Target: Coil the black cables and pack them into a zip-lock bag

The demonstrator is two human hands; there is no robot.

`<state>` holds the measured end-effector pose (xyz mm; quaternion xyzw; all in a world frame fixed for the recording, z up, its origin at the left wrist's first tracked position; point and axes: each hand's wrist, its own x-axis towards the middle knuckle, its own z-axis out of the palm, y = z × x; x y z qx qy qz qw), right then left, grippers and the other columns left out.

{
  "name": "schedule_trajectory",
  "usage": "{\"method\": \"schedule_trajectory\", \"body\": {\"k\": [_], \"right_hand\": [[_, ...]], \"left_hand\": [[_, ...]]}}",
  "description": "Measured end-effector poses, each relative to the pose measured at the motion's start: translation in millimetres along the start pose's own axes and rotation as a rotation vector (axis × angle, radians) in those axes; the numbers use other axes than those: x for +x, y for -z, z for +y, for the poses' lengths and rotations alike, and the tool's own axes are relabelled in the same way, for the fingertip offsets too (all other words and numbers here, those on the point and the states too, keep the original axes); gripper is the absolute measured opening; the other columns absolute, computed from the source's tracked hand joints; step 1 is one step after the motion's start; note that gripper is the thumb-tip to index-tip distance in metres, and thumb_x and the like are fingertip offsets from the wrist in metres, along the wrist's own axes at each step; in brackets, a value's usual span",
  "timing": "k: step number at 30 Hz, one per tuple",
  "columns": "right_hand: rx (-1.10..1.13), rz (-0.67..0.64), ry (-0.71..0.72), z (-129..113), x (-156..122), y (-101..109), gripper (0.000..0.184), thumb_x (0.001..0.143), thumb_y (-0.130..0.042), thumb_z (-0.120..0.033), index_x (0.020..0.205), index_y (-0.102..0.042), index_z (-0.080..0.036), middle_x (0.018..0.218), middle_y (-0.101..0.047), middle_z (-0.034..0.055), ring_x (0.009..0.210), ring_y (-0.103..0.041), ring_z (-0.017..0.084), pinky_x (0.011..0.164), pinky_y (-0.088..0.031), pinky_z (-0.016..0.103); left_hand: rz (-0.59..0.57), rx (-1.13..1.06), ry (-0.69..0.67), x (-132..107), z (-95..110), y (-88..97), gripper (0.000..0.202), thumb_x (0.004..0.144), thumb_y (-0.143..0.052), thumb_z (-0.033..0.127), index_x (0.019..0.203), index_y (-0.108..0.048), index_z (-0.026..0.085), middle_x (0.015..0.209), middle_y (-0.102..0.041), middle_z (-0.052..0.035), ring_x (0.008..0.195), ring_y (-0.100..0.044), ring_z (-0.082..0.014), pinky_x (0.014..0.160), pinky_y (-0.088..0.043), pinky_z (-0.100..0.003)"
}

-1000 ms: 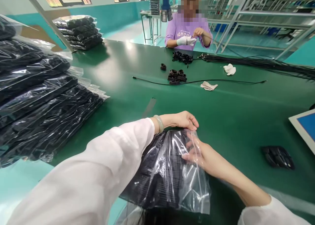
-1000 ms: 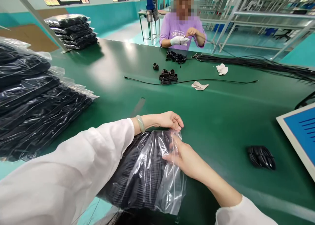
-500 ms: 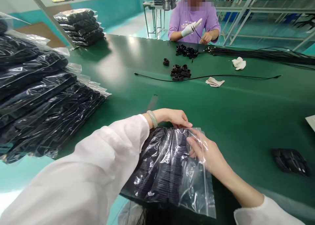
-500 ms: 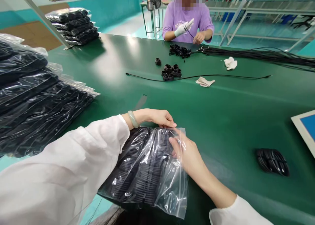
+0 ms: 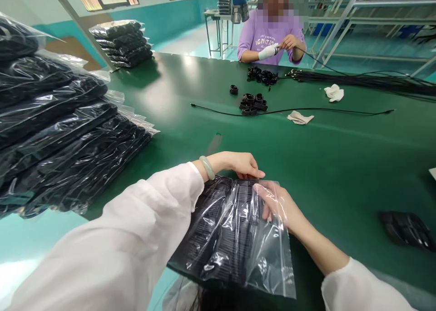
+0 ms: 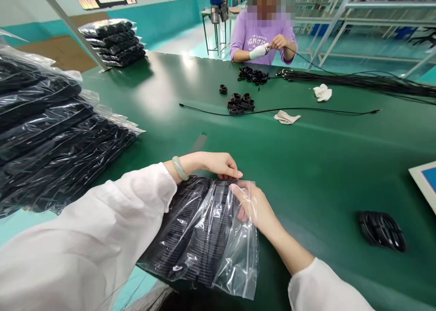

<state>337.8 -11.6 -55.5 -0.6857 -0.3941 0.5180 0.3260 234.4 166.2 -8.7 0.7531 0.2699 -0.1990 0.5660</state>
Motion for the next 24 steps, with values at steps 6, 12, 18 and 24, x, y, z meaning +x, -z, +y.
{"method": "schedule_trajectory", "body": {"k": [6, 12, 18, 24], "right_hand": [[0.056, 0.041, 0.002, 11, -3, -7, 0.046, 0.094, -0.048, -0.06, 0.112, -0.057, -0.018, 0.057, -0.064, 0.0001, 0.04, -0.061, 0.02, 0.039, -0.045, 0.028], [0.17, 0.101, 0.01, 38, -51, -4, 0.06, 0.093, -0.05, -0.063, 0.133, -0.044, -0.019, 0.073, -0.069, 0.0037, 0.057, -0.07, 0.025, 0.054, -0.058, 0.035], [0.248, 0.13, 0.054, 79, -123, -22, 0.082, 0.096, -0.05, -0.059, 0.155, -0.016, -0.013, 0.108, -0.072, 0.0144, 0.087, -0.075, 0.027, 0.081, -0.061, 0.041], [0.234, 0.039, 0.202, 92, -179, -69, 0.066, 0.097, -0.051, -0.044, 0.155, -0.03, -0.021, 0.132, -0.065, 0.0147, 0.105, -0.072, 0.025, 0.095, -0.056, 0.042]], "left_hand": [[0.48, 0.534, -0.08, -28, 32, -74.8, 0.035, 0.091, -0.059, 0.042, 0.111, -0.073, 0.017, 0.119, -0.07, -0.0142, 0.108, -0.066, -0.0309, 0.092, -0.052, -0.041], [1.021, 0.797, -0.039, -91, 5, -216.8, 0.08, 0.081, -0.066, 0.064, 0.148, -0.048, 0.024, 0.16, -0.036, -0.0197, 0.148, -0.026, -0.0491, 0.11, -0.031, -0.072], [0.981, 0.917, -0.006, -143, -56, -253.3, 0.074, 0.09, -0.056, 0.06, 0.156, -0.034, 0.034, 0.163, -0.031, -0.0131, 0.15, -0.021, -0.0483, 0.108, -0.032, -0.073], [0.668, 1.01, -0.336, -168, -84, -176.3, 0.061, 0.089, -0.062, 0.053, 0.147, -0.047, 0.041, 0.158, -0.043, -0.0044, 0.151, -0.028, -0.0348, 0.118, -0.027, -0.06]]}}
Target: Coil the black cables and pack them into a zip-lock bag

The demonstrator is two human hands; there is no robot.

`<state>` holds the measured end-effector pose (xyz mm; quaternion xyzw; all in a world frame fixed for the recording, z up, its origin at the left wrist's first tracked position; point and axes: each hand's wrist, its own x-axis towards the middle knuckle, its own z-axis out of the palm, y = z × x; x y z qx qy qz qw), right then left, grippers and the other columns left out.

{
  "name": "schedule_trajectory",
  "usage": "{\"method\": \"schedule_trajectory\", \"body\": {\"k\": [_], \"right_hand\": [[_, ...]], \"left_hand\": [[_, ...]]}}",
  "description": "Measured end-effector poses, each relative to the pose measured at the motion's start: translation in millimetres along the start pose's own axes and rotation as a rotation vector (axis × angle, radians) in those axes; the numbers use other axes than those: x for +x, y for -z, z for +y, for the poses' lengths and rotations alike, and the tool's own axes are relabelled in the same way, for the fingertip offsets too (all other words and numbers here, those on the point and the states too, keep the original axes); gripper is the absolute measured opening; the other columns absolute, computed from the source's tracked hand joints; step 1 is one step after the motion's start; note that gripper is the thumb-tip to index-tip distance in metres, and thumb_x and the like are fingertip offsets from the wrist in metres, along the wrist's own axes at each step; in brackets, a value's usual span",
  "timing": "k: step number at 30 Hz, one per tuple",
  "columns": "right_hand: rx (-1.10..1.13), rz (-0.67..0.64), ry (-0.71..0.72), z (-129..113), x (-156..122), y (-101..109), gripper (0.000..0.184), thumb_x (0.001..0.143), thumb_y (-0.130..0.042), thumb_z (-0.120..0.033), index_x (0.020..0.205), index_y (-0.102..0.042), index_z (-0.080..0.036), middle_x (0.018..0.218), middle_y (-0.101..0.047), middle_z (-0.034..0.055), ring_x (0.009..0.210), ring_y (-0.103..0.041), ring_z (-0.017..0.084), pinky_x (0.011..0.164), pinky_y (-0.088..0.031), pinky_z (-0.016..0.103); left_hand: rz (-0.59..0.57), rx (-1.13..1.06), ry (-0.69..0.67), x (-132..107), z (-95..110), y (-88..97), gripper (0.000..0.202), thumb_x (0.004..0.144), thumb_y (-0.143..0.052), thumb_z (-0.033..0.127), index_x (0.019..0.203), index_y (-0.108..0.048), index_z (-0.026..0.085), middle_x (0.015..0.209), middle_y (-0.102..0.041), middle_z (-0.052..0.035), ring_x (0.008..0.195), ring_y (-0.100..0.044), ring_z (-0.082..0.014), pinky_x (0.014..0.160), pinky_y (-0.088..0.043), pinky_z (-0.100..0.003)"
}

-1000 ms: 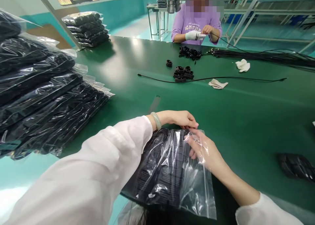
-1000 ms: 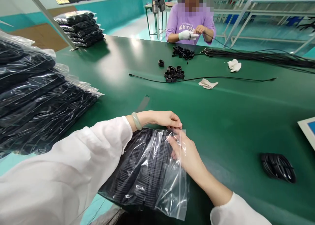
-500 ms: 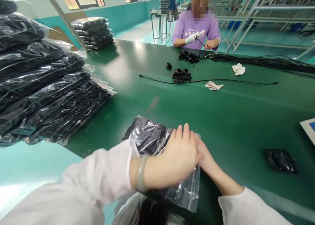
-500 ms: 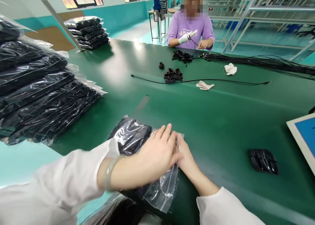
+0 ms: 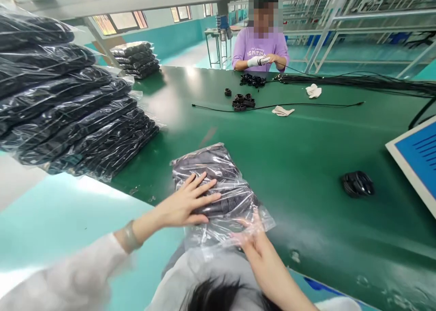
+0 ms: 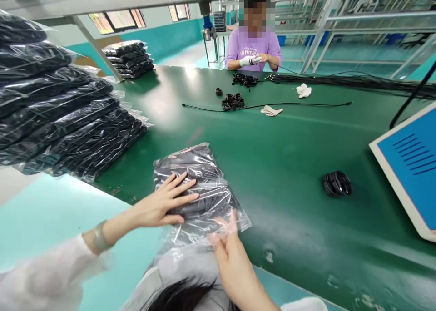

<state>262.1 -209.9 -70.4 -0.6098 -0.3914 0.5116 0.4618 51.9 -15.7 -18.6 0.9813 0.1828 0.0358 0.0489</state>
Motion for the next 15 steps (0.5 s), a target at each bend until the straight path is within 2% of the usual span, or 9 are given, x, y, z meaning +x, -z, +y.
{"method": "schedule_trajectory", "body": {"k": [2, 3, 5, 7, 8, 10, 12, 13, 15], "right_hand": [[-0.05, -0.103, 0.012, -8, -13, -3, 0.051, 0.098, -0.047, -0.041, 0.146, -0.046, -0.023, 0.118, -0.072, 0.0108, 0.091, -0.074, 0.022, 0.085, -0.058, 0.037], [-0.112, -0.153, 0.017, -13, -18, -1, 0.042, 0.099, -0.045, -0.042, 0.135, -0.056, -0.024, 0.103, -0.075, 0.0075, 0.079, -0.073, 0.02, 0.076, -0.059, 0.033], [-0.317, -0.144, 0.041, -18, -24, 8, 0.03, 0.099, -0.047, -0.046, 0.107, -0.066, -0.025, 0.074, -0.071, 0.001, 0.059, -0.067, 0.019, 0.059, -0.053, 0.028], [-0.548, 0.066, 0.12, -19, -21, 17, 0.031, 0.095, -0.053, -0.054, 0.095, -0.062, -0.024, 0.067, -0.066, 0.0, 0.057, -0.065, 0.02, 0.051, -0.048, 0.028], [-0.648, 0.205, 0.186, -17, -16, 21, 0.036, 0.092, -0.056, -0.058, 0.099, -0.06, -0.024, 0.075, -0.068, 0.0024, 0.062, -0.067, 0.022, 0.051, -0.048, 0.028], [-0.8, 0.393, 0.337, -14, 1, 23, 0.049, 0.092, -0.053, -0.062, 0.117, -0.055, -0.02, 0.095, -0.07, 0.0106, 0.078, -0.071, 0.027, 0.056, -0.051, 0.032], [-0.905, 0.413, 0.453, -11, 18, 21, 0.045, 0.101, -0.04, -0.054, 0.124, -0.053, -0.017, 0.096, -0.071, 0.013, 0.079, -0.072, 0.027, 0.061, -0.052, 0.034], [-0.936, 0.406, 0.481, -11, 25, 19, 0.04, 0.104, -0.033, -0.047, 0.12, -0.055, -0.017, 0.091, -0.072, 0.0116, 0.075, -0.072, 0.026, 0.061, -0.051, 0.034], [-0.946, 0.393, 0.503, -12, 32, 14, 0.034, 0.107, -0.027, -0.036, 0.106, -0.057, -0.02, 0.081, -0.072, 0.0074, 0.069, -0.071, 0.023, 0.061, -0.048, 0.032]], "left_hand": [[0.041, -0.008, -0.024, -1, -13, 15.7, 0.05, 0.092, -0.058, 0.046, 0.141, -0.055, 0.04, 0.153, -0.049, -0.0038, 0.148, -0.035, -0.0314, 0.117, -0.031, -0.056], [0.099, -0.014, 0.021, -3, -9, 23.5, 0.046, 0.093, -0.056, 0.042, 0.139, -0.058, 0.037, 0.152, -0.051, -0.0048, 0.147, -0.038, -0.0309, 0.117, -0.033, -0.056], [0.288, -0.073, 0.203, -11, 19, 34.8, 0.039, 0.094, -0.053, 0.033, 0.131, -0.064, 0.031, 0.147, -0.056, -0.009, 0.141, -0.046, -0.0294, 0.113, -0.041, -0.052], [0.471, -0.265, 0.338, -21, 64, 34.9, 0.03, 0.094, -0.052, 0.026, 0.118, -0.069, 0.03, 0.124, -0.07, -0.0094, 0.119, -0.063, -0.0242, 0.098, -0.056, -0.042], [0.501, -0.385, 0.356, -24, 87, 29.4, 0.028, 0.095, -0.049, 0.022, 0.11, -0.07, 0.032, 0.107, -0.074, -0.0066, 0.105, -0.069, -0.0214, 0.088, -0.06, -0.037], [0.333, -0.547, 0.306, -26, 123, 7.9, 0.027, 0.095, -0.049, 0.019, 0.108, -0.069, 0.032, 0.101, -0.076, -0.0035, 0.095, -0.072, -0.0179, 0.081, -0.063, -0.031], [0.297, -0.448, 0.242, -16, 139, -23.2, 0.041, 0.096, -0.041, 0.011, 0.125, -0.064, 0.028, 0.125, -0.071, -0.0062, 0.117, -0.067, -0.0178, 0.097, -0.059, -0.032], [0.322, -0.336, 0.225, -8, 140, -39.2, 0.05, 0.094, -0.035, 0.006, 0.134, -0.059, 0.025, 0.136, -0.065, -0.0081, 0.129, -0.06, -0.0199, 0.106, -0.054, -0.038], [0.396, -0.163, 0.229, 10, 133, -65.6, 0.062, 0.09, -0.03, 0.0, 0.147, -0.046, 0.019, 0.149, -0.054, -0.012, 0.142, -0.046, -0.022, 0.112, -0.049, -0.044]]}}
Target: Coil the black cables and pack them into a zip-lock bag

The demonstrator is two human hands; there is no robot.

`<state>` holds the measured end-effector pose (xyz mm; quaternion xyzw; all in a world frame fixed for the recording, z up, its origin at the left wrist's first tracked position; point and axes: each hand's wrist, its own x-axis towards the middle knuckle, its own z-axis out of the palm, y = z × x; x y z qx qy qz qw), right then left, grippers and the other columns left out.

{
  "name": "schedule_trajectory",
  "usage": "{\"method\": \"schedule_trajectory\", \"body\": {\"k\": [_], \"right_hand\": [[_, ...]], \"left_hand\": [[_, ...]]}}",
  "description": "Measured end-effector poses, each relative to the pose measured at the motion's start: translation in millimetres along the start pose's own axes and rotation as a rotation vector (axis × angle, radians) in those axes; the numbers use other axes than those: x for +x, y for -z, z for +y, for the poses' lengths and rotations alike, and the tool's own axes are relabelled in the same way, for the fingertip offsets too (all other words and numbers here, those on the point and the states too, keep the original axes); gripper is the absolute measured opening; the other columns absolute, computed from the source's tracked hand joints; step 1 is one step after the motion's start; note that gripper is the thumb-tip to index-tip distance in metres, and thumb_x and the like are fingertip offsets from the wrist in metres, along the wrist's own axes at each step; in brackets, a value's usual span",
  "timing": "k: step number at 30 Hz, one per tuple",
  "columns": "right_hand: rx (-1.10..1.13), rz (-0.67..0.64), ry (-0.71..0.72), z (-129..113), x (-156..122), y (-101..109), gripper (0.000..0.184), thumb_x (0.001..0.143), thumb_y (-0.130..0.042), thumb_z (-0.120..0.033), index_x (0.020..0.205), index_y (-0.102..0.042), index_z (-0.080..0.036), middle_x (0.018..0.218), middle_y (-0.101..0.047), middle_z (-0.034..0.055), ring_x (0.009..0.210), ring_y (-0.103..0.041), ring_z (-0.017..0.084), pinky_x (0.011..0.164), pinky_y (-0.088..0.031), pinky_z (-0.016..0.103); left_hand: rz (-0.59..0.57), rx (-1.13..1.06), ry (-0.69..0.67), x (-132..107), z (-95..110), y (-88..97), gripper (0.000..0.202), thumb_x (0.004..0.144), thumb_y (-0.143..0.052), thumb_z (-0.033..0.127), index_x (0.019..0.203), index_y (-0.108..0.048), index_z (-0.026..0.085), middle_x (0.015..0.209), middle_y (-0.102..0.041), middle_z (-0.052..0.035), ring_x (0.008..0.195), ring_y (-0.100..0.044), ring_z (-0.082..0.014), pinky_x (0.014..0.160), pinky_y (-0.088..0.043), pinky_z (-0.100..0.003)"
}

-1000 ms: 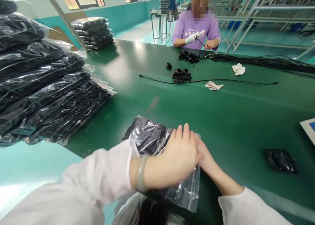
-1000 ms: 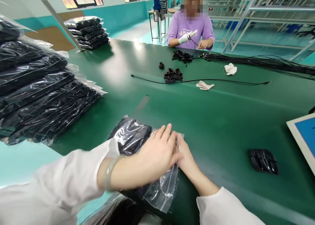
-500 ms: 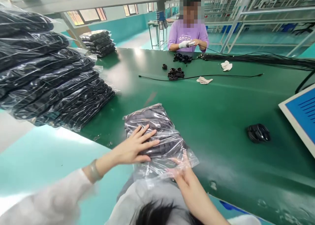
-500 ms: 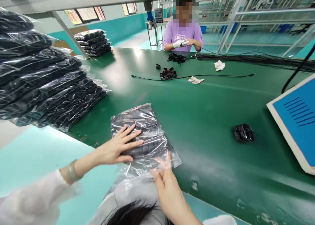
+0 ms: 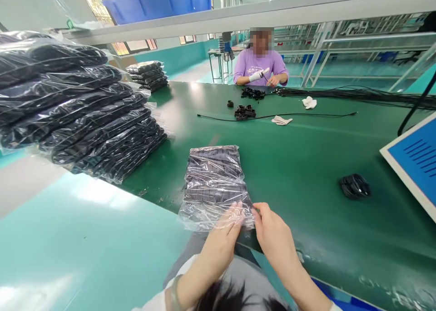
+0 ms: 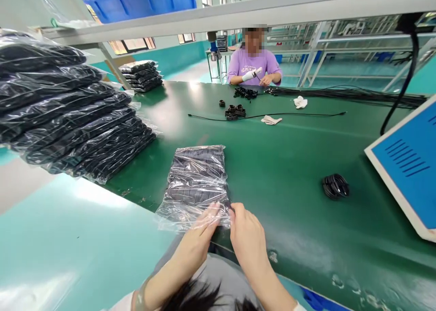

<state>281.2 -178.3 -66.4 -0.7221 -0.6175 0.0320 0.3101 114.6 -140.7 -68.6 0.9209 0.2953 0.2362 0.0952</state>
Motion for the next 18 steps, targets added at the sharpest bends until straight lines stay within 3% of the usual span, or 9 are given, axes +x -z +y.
{"method": "schedule_trajectory", "body": {"k": [3, 6, 10, 14, 18], "right_hand": [[0.044, 0.038, 0.019, -4, -1, 1, 0.031, 0.107, -0.029, -0.032, 0.097, -0.056, -0.021, 0.079, -0.072, 0.0052, 0.068, -0.071, 0.021, 0.06, -0.046, 0.03], [0.061, 0.061, -0.004, -3, -6, 5, 0.032, 0.107, -0.029, -0.034, 0.096, -0.056, -0.021, 0.078, -0.072, 0.0048, 0.064, -0.07, 0.02, 0.057, -0.043, 0.029], [0.048, 0.094, -0.06, 1, -9, 4, 0.03, 0.107, -0.032, -0.036, 0.093, -0.055, -0.022, 0.074, -0.071, 0.003, 0.06, -0.068, 0.02, 0.054, -0.04, 0.028], [0.027, 0.14, 0.008, -3, -8, 1, 0.03, 0.107, -0.033, -0.031, 0.088, -0.054, -0.022, 0.074, -0.069, 0.0027, 0.061, -0.065, 0.018, 0.057, -0.041, 0.028], [-0.006, 0.158, 0.105, -6, -7, 4, 0.029, 0.106, -0.035, -0.023, 0.083, -0.053, -0.022, 0.071, -0.064, 0.0009, 0.064, -0.064, 0.018, 0.064, -0.041, 0.028]], "left_hand": [[0.078, 0.117, 0.044, 21, -12, -21.1, 0.059, 0.094, -0.036, 0.008, 0.153, -0.036, 0.013, 0.154, -0.046, -0.0157, 0.148, -0.035, -0.0255, 0.117, -0.041, -0.051], [0.062, 0.092, 0.045, 36, -14, -15.2, 0.059, 0.092, -0.041, 0.012, 0.15, -0.041, 0.012, 0.153, -0.048, -0.0156, 0.146, -0.04, -0.0265, 0.119, -0.036, -0.053], [0.031, 0.098, 0.061, 41, -13, -4.2, 0.059, 0.09, -0.043, 0.011, 0.149, -0.045, 0.018, 0.154, -0.047, -0.0121, 0.144, -0.042, -0.0252, 0.117, -0.039, -0.05], [0.088, 0.192, 0.113, 48, -17, -15.0, 0.053, 0.095, -0.057, 0.027, 0.147, -0.048, 0.019, 0.151, -0.052, -0.0134, 0.142, -0.046, -0.0282, 0.113, -0.043, -0.049], [0.213, 0.257, 0.167, 54, -20, -30.6, 0.043, 0.097, -0.056, 0.029, 0.139, -0.055, 0.018, 0.143, -0.06, -0.0125, 0.135, -0.054, -0.0291, 0.113, -0.043, -0.053]]}}
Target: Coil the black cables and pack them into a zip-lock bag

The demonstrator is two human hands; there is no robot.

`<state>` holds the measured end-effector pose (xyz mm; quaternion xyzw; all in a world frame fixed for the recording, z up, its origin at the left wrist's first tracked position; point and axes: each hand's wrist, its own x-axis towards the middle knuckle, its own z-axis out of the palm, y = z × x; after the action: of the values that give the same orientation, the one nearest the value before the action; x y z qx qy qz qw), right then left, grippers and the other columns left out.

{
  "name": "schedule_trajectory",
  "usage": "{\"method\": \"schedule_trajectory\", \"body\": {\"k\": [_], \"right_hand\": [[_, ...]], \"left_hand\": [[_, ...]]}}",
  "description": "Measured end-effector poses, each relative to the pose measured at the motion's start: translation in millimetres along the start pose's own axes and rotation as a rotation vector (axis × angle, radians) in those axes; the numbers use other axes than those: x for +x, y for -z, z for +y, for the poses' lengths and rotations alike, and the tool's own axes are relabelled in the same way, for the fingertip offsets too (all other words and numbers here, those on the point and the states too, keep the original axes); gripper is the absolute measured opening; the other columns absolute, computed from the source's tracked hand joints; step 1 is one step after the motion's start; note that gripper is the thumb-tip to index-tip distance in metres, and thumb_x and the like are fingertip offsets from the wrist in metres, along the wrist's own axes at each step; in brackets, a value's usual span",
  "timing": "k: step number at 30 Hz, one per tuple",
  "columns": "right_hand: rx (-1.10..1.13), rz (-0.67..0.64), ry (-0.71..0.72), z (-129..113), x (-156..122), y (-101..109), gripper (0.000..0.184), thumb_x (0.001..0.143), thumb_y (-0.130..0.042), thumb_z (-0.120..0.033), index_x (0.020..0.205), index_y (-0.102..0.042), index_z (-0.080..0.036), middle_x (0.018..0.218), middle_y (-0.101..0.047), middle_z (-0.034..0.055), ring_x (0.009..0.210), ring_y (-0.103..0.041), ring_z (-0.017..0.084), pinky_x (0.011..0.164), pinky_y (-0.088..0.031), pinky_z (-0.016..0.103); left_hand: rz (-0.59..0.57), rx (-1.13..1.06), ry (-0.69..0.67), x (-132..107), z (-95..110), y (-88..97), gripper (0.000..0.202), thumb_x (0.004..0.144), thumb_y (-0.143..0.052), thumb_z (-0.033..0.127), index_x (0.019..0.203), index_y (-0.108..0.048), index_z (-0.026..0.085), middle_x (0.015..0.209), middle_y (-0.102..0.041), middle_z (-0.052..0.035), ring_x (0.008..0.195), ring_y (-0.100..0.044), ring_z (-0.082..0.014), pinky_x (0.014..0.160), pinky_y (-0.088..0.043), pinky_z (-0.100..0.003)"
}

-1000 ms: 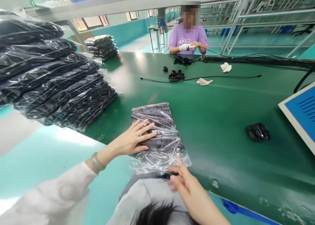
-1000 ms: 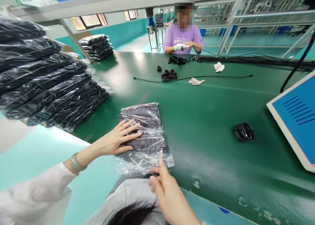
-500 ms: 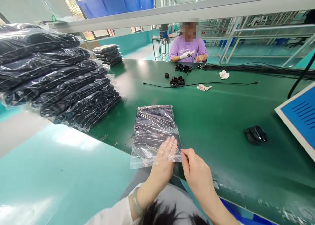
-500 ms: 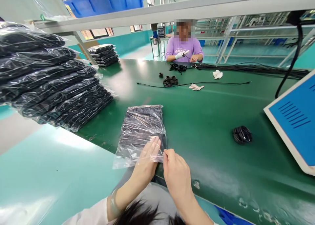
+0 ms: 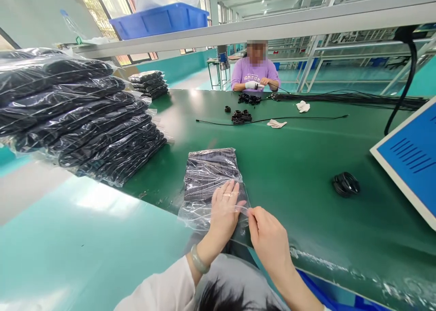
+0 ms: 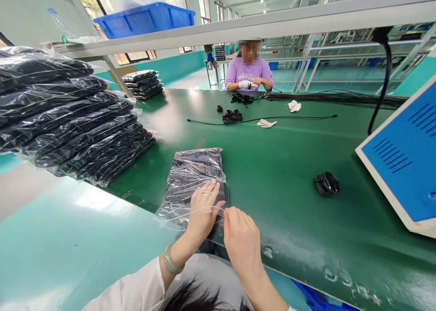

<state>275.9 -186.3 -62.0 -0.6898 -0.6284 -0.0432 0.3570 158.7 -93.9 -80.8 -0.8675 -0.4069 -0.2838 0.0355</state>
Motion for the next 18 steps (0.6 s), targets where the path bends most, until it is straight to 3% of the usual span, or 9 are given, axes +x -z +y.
{"method": "schedule_trajectory", "body": {"k": [6, 11, 15, 18], "right_hand": [[0.01, -0.012, 0.058, -2, -7, 6, 0.029, 0.105, -0.038, -0.02, 0.082, -0.055, -0.021, 0.07, -0.062, 0.0005, 0.064, -0.061, 0.017, 0.064, -0.039, 0.028], [0.01, -0.031, 0.066, -1, -10, 4, 0.028, 0.104, -0.038, -0.019, 0.08, -0.053, -0.021, 0.069, -0.06, -0.0002, 0.062, -0.06, 0.016, 0.063, -0.039, 0.028], [-0.077, -0.065, -0.01, 7, -8, 2, 0.024, 0.101, -0.044, -0.02, 0.079, -0.053, -0.022, 0.067, -0.061, 0.0001, 0.062, -0.061, 0.018, 0.062, -0.039, 0.029], [-0.271, -0.049, -0.117, 5, -1, -4, 0.013, 0.095, -0.049, -0.018, 0.101, -0.061, -0.017, 0.086, -0.07, 0.0098, 0.076, -0.066, 0.026, 0.066, -0.043, 0.034]], "left_hand": [[0.087, 0.013, 0.051, 3, 1, -7.7, 0.033, 0.098, -0.054, 0.025, 0.13, -0.061, 0.018, 0.132, -0.068, -0.0104, 0.13, -0.058, -0.0275, 0.118, -0.037, -0.055], [0.029, -0.032, 0.017, 11, -5, -11.6, 0.031, 0.096, -0.055, 0.022, 0.126, -0.064, 0.019, 0.134, -0.067, -0.0098, 0.13, -0.059, -0.0274, 0.116, -0.041, -0.055], [-0.05, -0.002, -0.004, 9, -10, -13.8, 0.04, 0.098, -0.051, 0.02, 0.137, -0.058, 0.023, 0.143, -0.06, -0.0075, 0.135, -0.055, -0.0256, 0.117, -0.041, -0.051], [-0.089, 0.051, -0.032, 3, -10, -13.8, 0.047, 0.1, -0.045, 0.018, 0.146, -0.05, 0.024, 0.151, -0.051, -0.0055, 0.141, -0.047, -0.0244, 0.119, -0.039, -0.047]]}}
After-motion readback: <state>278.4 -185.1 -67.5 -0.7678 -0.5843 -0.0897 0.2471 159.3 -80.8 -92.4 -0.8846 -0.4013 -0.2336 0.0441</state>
